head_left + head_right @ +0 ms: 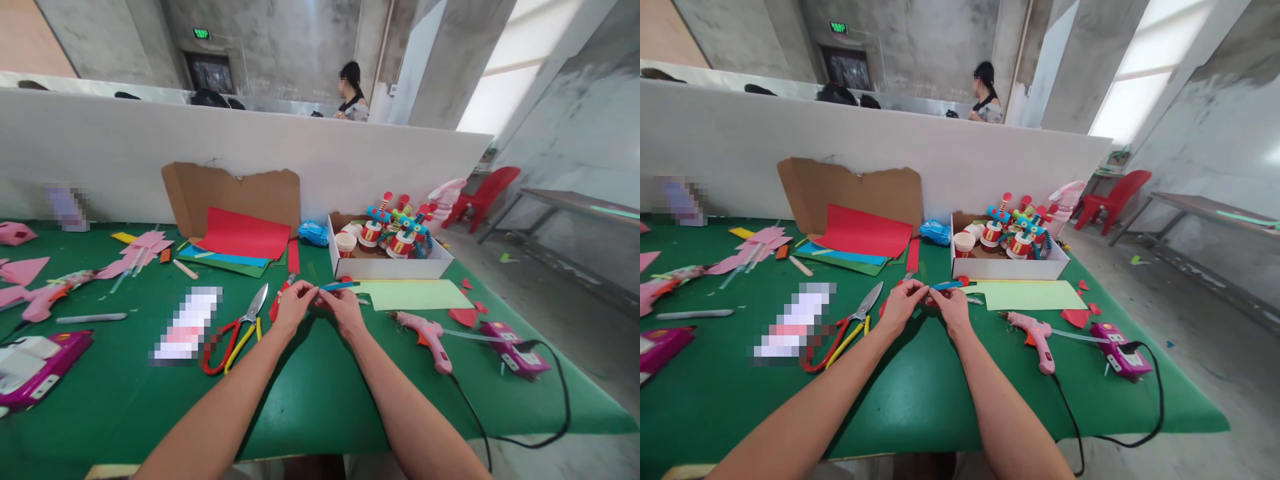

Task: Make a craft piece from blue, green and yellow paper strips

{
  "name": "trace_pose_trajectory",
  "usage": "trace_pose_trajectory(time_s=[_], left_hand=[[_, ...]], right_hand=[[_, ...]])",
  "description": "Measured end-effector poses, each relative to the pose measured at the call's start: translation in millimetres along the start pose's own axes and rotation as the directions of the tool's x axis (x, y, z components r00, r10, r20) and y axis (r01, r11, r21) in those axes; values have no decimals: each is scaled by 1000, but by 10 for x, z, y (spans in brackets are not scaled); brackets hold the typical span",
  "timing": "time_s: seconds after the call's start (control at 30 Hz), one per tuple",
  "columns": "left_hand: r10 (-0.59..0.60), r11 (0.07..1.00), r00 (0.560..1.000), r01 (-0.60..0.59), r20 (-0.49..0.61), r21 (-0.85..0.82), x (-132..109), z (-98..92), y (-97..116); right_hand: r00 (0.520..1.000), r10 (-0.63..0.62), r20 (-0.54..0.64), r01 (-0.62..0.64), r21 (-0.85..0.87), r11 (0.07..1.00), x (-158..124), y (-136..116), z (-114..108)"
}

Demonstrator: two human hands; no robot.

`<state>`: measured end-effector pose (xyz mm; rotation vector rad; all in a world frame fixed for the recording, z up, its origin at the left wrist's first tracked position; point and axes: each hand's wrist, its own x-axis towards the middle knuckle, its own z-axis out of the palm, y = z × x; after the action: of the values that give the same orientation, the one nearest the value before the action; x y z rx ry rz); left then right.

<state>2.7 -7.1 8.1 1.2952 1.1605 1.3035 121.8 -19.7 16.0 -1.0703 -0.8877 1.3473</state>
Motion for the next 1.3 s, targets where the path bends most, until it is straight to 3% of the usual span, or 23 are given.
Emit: trace_pose_trajectory(time_s=[0.4, 0.6, 0.73, 0.87, 1.3], left_hand=[[-55, 989, 998, 60, 35, -137, -5, 31, 11], [-67, 983, 997, 58, -44, -175, 4, 1, 15], [-94, 971, 995, 83, -40, -223, 5, -2, 26], [-78, 982, 997, 73, -20, -175, -5, 13, 34], [-14, 1000, 998, 12, -62, -26, -3, 11, 16]], right_hand=[[994, -108, -27, 107, -31, 994, 10, 23, 8], [998, -41, -43, 46, 128, 991, 14, 17, -5], [997, 79, -5, -75, 251, 965, 46, 27, -50], [989, 146, 34, -149, 261, 954, 55, 55, -53], [994, 98, 56, -108, 206, 973, 20, 12, -24]])
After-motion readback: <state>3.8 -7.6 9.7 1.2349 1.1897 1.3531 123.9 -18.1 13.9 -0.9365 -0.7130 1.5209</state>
